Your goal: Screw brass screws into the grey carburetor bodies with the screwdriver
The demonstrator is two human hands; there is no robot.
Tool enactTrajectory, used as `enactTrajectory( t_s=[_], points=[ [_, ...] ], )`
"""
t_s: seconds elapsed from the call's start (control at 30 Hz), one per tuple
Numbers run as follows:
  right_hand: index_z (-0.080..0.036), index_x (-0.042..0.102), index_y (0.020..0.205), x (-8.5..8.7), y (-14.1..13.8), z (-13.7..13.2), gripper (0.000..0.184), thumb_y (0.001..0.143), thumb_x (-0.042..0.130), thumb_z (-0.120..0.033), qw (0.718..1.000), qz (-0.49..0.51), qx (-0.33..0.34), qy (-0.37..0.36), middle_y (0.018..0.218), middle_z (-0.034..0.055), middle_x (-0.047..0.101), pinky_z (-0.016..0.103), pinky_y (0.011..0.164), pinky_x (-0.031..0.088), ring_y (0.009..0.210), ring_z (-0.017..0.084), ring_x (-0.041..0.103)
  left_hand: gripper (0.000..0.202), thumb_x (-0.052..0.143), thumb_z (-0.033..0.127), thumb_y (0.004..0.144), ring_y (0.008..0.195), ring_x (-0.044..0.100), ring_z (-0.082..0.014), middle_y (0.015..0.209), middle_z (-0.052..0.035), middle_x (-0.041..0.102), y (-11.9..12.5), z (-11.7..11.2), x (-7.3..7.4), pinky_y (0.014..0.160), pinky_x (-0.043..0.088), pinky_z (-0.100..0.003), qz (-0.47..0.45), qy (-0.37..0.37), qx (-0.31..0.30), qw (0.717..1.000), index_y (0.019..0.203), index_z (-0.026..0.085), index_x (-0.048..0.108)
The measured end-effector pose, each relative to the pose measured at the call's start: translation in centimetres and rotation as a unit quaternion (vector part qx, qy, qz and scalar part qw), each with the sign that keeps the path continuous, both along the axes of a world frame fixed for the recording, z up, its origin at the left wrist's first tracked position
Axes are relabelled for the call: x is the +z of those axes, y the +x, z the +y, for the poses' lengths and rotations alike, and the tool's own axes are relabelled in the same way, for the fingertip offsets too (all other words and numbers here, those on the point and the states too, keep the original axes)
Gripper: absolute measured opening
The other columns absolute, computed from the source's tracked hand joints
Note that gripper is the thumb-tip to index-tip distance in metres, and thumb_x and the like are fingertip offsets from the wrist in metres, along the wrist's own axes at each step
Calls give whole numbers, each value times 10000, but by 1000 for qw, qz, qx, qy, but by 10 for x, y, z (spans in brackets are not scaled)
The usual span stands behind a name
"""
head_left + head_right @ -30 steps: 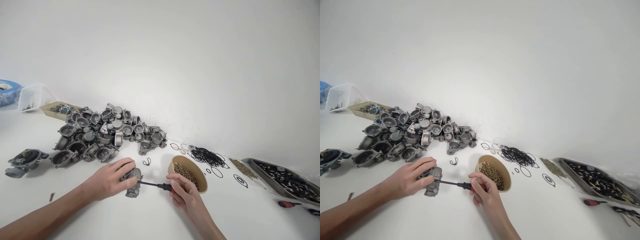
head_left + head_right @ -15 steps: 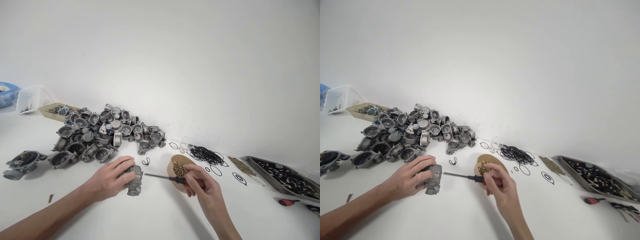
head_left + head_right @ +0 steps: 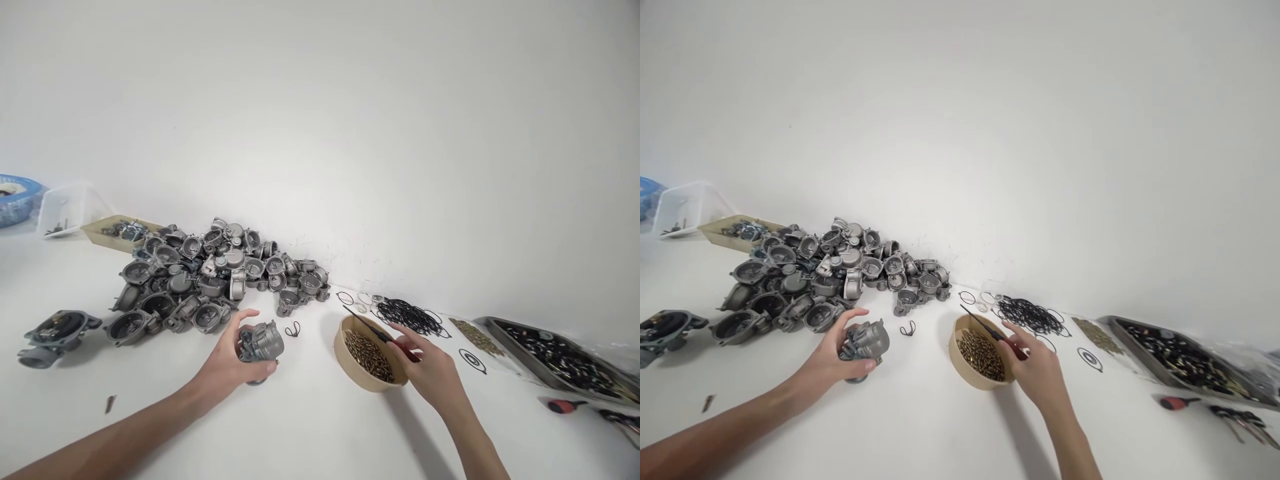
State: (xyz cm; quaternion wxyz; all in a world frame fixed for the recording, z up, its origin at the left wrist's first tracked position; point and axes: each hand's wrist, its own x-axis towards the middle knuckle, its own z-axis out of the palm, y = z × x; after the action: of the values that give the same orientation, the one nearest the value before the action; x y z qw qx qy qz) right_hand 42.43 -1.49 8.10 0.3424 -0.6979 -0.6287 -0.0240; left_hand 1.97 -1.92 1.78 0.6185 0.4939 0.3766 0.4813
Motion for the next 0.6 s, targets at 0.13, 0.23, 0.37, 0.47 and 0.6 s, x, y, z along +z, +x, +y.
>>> enactTrajectory(
  t_s=[0.13, 0.23, 0.37, 0.47, 0.6],
  points=[
    [-278, 777, 1206, 1, 0, -1, 440, 896, 618, -547, 999, -34, 16, 14, 952, 73, 775, 455, 798, 587, 831, 290, 722, 915, 937, 343, 713, 1057, 781, -297, 1219, -102, 715, 2, -1, 7, 957, 587, -456, -139, -127, -69, 980, 1441, 291, 386],
    [-284, 779, 1225, 7, -8, -4, 451, 900, 654, -572, 995, -64, 20, 68, 1208, 118, 725, 491, 877, 594, 1023, 337, 712, 868, 935, 406, 727, 1083, 790, -293, 1221, -87, 735, 4, -5, 10, 1038, 568, -464, -190, -203, -114, 954, 1402, 289, 402],
    [-335, 728, 1352, 14, -50, -26, 413, 944, 687, -377, 969, -80, 182, 148, 1360, 114, 663, 470, 942, 624, 1187, 341, 686, 701, 862, 561, 776, 976, 817, -309, 1060, -97, 767, 6, -9, 7, 788, 648, -343, -183, -242, -200, 932, 1298, 210, 552],
    [-370, 571, 1530, 4, -96, -52, 615, 936, 700, -273, 937, -32, 340, 68, 1458, 109, 640, 533, 1113, 543, 1353, 368, 614, 691, 781, 677, 801, 850, 827, -290, 992, -111, 761, 9, -14, 4, 652, 646, -277, -168, -253, -298, 905, 1244, 170, 623],
    [-355, 339, 1673, -27, -137, -76, 1121, 727, 940, -379, 892, 46, 441, -84, 1653, 141, 463, 545, 1124, 541, 1437, 429, 549, 728, 881, 545, 799, 859, 826, -271, 1153, -90, 736, 13, -26, 5, 633, 653, -264, -158, -195, -342, 906, 1386, 276, 545]
  ],
)
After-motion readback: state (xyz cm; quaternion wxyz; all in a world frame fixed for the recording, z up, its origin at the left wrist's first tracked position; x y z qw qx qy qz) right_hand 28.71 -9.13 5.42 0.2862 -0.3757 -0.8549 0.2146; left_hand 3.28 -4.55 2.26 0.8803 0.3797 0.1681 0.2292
